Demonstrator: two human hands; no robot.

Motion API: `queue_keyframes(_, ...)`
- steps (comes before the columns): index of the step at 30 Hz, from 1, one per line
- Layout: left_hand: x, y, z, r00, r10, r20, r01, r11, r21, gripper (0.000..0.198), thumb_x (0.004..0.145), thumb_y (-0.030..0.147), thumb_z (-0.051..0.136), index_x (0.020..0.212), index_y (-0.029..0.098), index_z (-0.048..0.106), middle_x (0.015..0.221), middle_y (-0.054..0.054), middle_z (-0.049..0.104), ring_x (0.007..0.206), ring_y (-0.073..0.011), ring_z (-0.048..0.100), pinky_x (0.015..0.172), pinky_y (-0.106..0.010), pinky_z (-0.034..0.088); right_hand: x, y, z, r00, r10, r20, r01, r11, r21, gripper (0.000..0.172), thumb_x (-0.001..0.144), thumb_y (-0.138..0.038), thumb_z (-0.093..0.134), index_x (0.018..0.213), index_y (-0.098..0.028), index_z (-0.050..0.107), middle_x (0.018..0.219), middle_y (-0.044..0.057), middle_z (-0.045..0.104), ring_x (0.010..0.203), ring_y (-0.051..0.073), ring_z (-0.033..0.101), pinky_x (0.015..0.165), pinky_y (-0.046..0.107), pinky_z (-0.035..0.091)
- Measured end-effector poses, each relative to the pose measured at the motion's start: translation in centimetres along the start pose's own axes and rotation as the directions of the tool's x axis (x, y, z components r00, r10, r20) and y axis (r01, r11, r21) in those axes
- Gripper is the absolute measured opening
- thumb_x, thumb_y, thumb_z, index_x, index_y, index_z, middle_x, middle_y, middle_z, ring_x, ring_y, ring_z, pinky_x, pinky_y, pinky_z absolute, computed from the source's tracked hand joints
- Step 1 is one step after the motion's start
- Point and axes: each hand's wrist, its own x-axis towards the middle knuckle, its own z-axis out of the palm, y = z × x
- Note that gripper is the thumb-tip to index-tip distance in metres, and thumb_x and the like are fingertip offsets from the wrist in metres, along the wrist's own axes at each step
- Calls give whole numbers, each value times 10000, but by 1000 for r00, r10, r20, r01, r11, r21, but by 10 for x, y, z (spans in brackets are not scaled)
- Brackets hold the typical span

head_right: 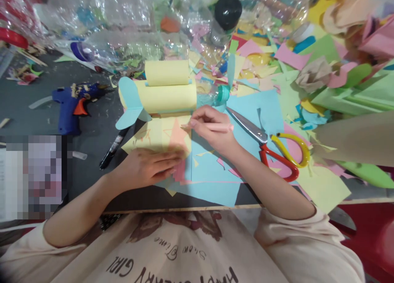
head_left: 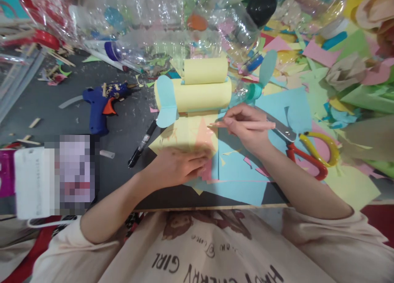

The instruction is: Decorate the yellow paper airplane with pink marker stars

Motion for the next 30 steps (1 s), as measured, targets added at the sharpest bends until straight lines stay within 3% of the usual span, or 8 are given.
queue_keyframes(4,3,0,-2,998,20,-53,-20,1000,3,330,1065,296,367,1075,188,678,1106,-11,775,837,-139,749,619,-250,522,-1,-7,5,984,-49,172,55,998,-31,129,824,-357,725,817,-235,766,854,26,790,780,172,706,718,313,557)
queue_keyframes(6,4,1,-3,997,30,-71,-29,1000,9,328,1068,294,363,1069,183,671,1096,-11,776,868,-140,751,618,-252,517,-2,-9,8,982,-32,188,38,999,-31,146,849,-358,703,850,-235,781,904,34,804,828,182,721,758,325,565)
queue_keyframes(11,3,1,-1,1000,6,-27,-7,1000,-30,359,1069,325,356,1118,182,681,1127,-33,767,948,-146,743,674,-242,543,-5,-8,16,994,43,100,-43,999,-5,178,832,-371,714,807,-201,762,789,25,788,714,157,708,636,272,543)
queue_keyframes(18,2,1,0,1000,-15,-18,14,999,-51,351,1066,321,368,1130,185,686,1164,-23,758,959,-149,746,651,-240,552,-5,-7,21,977,114,178,-110,993,-30,348,802,-528,716,754,-189,775,747,47,769,672,162,678,574,270,509)
queue_keyframes(30,1,-1,2,1000,-22,-3,22,999,-46,389,1077,344,312,1154,201,666,1120,-24,771,869,-156,748,637,-260,540,-4,-6,18,966,124,226,-122,992,-23,255,804,-435,729,751,-191,783,730,36,766,655,155,668,560,259,486)
